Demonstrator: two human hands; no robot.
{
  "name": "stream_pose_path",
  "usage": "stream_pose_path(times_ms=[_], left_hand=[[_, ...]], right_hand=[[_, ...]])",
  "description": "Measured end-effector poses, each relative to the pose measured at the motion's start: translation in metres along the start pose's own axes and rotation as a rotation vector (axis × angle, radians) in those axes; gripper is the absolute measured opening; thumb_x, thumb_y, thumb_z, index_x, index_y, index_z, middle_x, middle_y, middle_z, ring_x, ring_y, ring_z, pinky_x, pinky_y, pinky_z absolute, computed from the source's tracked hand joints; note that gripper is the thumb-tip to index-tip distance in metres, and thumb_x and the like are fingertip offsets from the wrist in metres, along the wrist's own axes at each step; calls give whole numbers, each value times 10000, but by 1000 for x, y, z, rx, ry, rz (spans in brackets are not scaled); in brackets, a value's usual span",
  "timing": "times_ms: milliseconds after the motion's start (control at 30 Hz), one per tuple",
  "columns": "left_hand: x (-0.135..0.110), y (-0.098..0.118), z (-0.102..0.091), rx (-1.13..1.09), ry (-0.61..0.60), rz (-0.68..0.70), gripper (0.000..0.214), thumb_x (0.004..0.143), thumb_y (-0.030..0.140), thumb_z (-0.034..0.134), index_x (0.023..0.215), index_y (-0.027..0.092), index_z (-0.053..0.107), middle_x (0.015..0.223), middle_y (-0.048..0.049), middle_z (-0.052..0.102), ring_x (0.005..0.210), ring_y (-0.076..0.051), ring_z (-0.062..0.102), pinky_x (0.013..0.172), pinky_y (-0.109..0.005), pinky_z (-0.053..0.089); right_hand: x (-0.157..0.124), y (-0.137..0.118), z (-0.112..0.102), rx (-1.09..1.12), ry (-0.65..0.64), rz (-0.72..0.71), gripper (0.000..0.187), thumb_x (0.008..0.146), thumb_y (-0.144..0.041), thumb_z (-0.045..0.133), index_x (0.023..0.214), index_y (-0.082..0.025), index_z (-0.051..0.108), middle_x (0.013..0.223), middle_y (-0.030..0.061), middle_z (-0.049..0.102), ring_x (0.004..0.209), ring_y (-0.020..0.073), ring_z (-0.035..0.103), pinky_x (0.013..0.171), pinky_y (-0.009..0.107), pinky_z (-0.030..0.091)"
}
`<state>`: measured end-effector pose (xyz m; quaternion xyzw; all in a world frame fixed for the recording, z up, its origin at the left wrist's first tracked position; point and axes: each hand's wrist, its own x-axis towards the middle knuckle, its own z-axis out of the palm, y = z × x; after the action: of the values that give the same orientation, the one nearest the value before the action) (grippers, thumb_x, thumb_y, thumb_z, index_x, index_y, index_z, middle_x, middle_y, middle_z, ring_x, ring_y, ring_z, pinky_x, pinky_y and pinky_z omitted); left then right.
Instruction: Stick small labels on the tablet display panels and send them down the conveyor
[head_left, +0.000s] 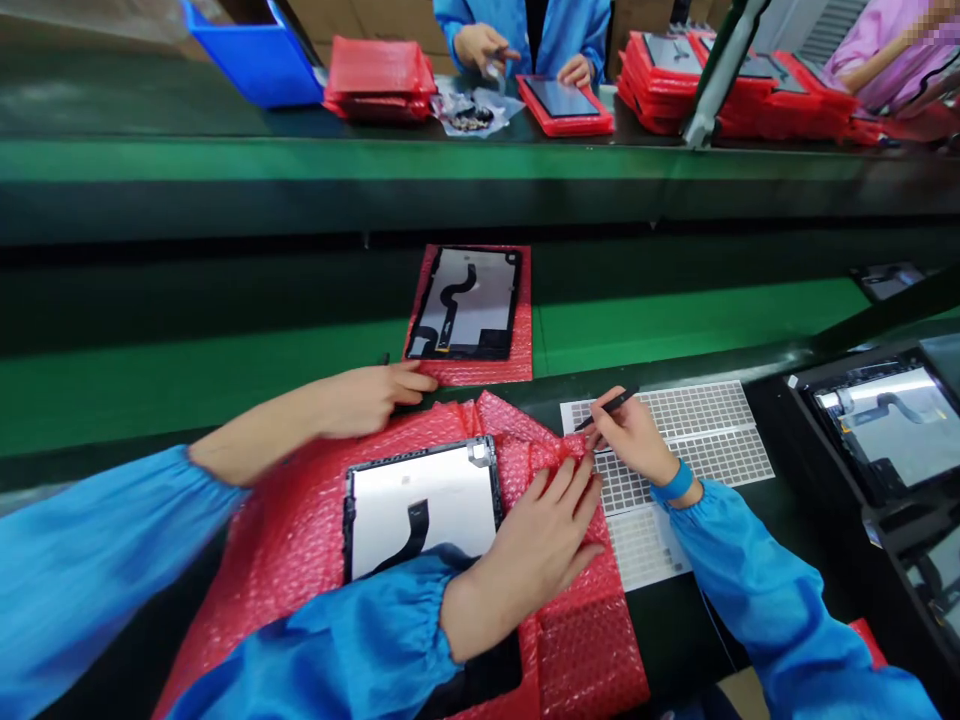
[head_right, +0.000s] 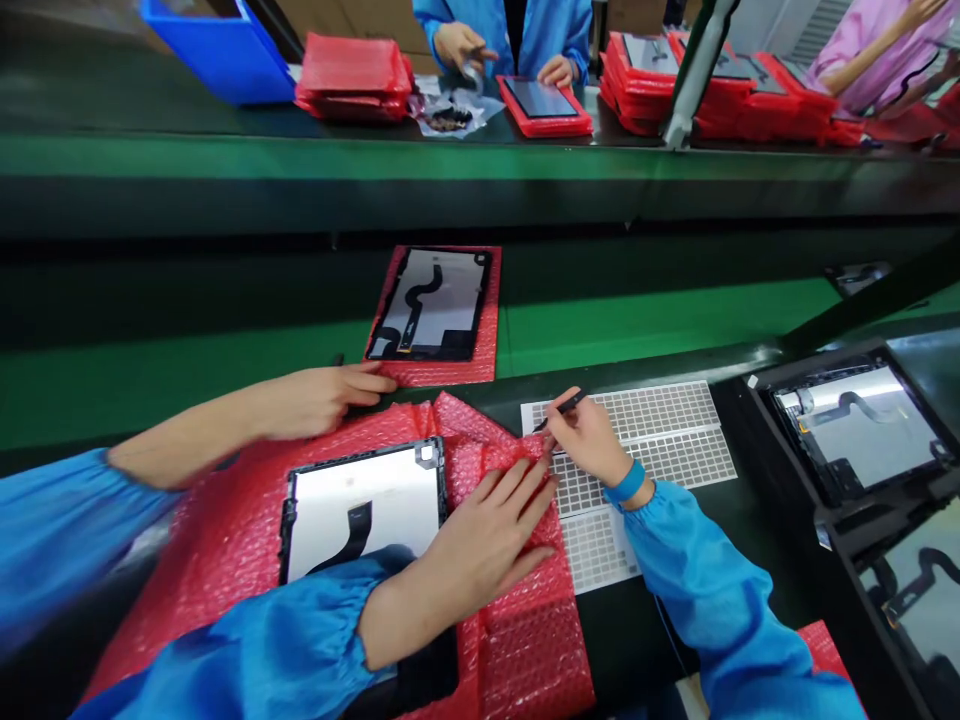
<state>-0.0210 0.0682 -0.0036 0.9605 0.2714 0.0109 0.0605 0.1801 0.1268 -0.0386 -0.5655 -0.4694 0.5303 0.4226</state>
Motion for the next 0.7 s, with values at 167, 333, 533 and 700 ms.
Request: stream_pose_path(times_ms=[167,333,533,700], left_hand=[[1,1,-9,15,-27,-43,617,994,568,633,1381,89,679,1519,-221,609,1384,-399,560,1076,-503,480],[1,1,-13,59,-46,-126,773,958,625,658,1451,30,636,1470,-236,642,1300,-381,604,1024,-476,523],[0,1,-15,110,-108,-125,799,975,652,611,1502,52,610,1627,-213,516,1368,-367,582,1068,-454,507],[0,-1,-15,79,-122,-123,830,1001,678,535,1524,35,585,1636,-225,502,1386,-381,554,1069,-460,493]], right_hand=[[-3,3,-4,-27,12,17,332,934,-536,698,931,-231,568,671,-3,743,574,175,759,538,266,612],[-3,1,-6,-80,-8,-2,331,947,-538,699,948,-229,579,671,3,745,578,183,757,564,289,617],[-4,-1,-8,-111,-32,2,352,961,-569,681,954,-235,570,678,10,753,596,186,758,584,302,619],[-4,0,-10,-95,-58,9,393,958,-607,692,967,-234,566,669,2,745,605,182,756,593,301,623]])
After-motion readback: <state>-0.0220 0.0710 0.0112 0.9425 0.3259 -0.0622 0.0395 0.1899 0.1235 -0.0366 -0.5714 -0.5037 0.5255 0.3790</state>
